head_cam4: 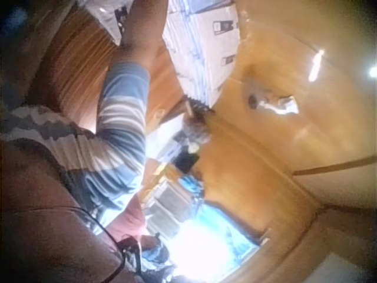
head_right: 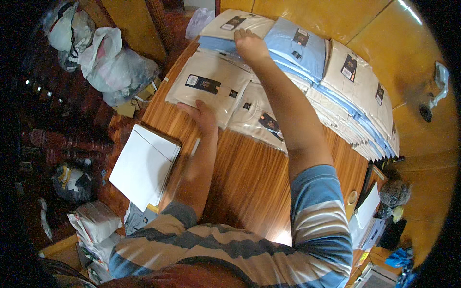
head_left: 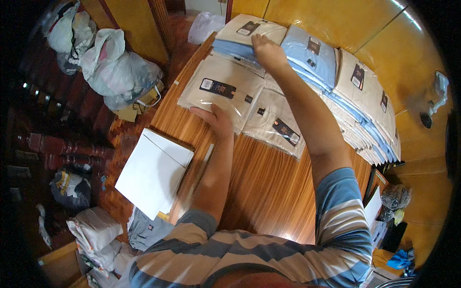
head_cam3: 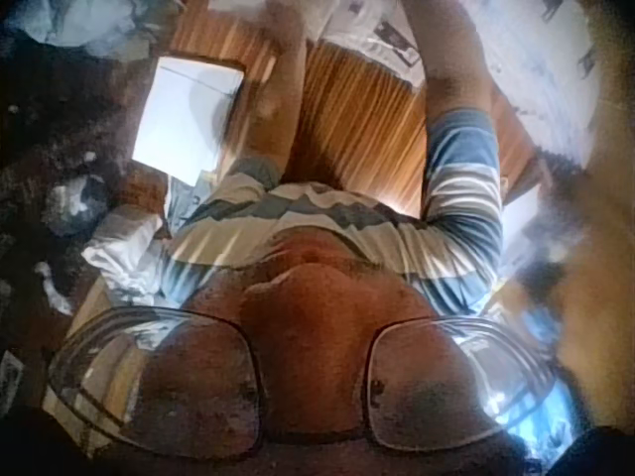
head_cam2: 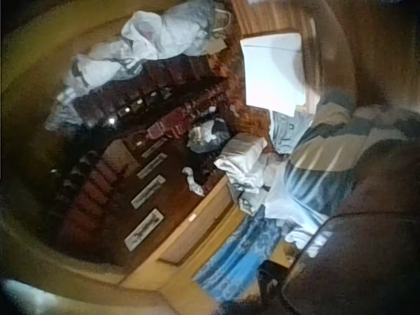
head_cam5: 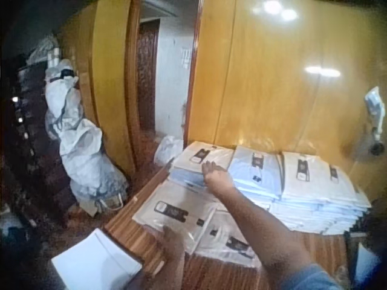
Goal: The person takes plastic bags from a stack and inserts shirts into them. They then arrange the packaged shirts on a table.
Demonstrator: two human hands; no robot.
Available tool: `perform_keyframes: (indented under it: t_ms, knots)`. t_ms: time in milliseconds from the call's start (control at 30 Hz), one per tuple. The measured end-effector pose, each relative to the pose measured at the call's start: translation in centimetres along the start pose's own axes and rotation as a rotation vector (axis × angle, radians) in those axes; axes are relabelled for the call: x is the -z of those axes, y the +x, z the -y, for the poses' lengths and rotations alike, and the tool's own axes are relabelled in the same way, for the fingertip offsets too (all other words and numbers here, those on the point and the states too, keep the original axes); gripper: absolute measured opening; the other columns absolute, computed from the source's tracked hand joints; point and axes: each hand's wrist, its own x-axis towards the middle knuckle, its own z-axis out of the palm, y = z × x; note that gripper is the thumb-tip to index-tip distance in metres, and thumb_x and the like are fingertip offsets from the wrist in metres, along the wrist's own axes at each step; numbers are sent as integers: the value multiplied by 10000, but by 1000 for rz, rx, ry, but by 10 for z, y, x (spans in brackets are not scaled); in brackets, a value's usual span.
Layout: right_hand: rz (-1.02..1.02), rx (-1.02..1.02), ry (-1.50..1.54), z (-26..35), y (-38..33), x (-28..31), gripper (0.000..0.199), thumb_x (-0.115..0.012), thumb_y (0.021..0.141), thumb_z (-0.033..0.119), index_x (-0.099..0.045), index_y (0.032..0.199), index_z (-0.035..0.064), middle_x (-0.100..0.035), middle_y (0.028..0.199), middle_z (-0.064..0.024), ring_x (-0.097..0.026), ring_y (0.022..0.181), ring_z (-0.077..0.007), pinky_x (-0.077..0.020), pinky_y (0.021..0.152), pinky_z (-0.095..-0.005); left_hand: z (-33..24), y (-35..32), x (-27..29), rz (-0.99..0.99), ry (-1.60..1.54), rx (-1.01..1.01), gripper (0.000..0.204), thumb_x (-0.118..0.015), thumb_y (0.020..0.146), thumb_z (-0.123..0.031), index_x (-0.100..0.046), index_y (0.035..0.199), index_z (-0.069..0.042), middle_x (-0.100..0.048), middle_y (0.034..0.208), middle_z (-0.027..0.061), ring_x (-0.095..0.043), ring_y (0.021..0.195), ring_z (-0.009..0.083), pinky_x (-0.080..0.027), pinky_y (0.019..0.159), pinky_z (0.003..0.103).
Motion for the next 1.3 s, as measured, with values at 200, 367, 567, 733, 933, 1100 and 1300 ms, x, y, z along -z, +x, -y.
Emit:
perform_keyframes:
  t_ms: [200,367,567,733,933,1100,1300]
  knots:
    - [-295,-39,280,18,-35,129,313,-594,982,128,-611,1289,69,-710,1141,-190,-701,1030,-373,-582,852,-436,-19,-14,43,82,-34,88,860,-513,1074,-312,83,1632,-41,-33,1700,220,-175,1547,351,-186,1247,447]
    - [-230,-410,605,45,-165,226,183,-645,998,142,-677,1168,83,-727,1046,-182,-705,911,-397,-587,745,-429,-84,-89,96,247,-516,482,859,-466,1032,-596,-183,1623,-42,-321,1614,225,-325,1481,409,-278,1211,547]
    - [-166,-1,391,75,-396,265,206,-680,917,94,-675,1118,53,-718,1103,-119,-720,1006,-324,-610,814,-434,-103,-176,144,853,-1009,1447,960,-389,926,-817,-481,1461,-25,-528,1465,209,-490,1365,412,-392,1147,567]
    - [37,-249,222,50,-486,298,278,-620,975,134,-656,1221,8,-634,1333,-185,-634,1205,-366,-521,1034,-448,-13,-253,131,1113,-739,1091,703,-509,1000,-635,-539,1403,-60,-628,1359,158,-598,1270,330,-522,1040,490]
    - [-197,-1352,650,53,-630,199,534,-501,1072,401,-583,1386,-23,-562,1443,-259,-490,1389,-403,-351,1182,-492,-22,-294,52,1234,-46,1200,476,-608,1033,-384,-552,1359,-42,-718,1190,142,-734,980,223,-599,831,371]
    - [157,-907,97,78,-609,132,658,-617,990,483,-449,1556,193,-253,1664,-228,-250,1472,-577,-288,1172,-642,-15,-290,133,1283,124,668,364,-702,989,-272,-610,1247,-31,-728,1048,119,-711,922,193,-603,773,381]
    - [187,-903,158,23,-575,96,637,-619,993,462,-445,1561,229,-281,1646,-247,-271,1460,-582,-283,1181,-631,-57,-216,183,1097,571,-109,229,-700,967,-190,-702,1119,-18,-754,1008,126,-740,937,260,-599,790,405]
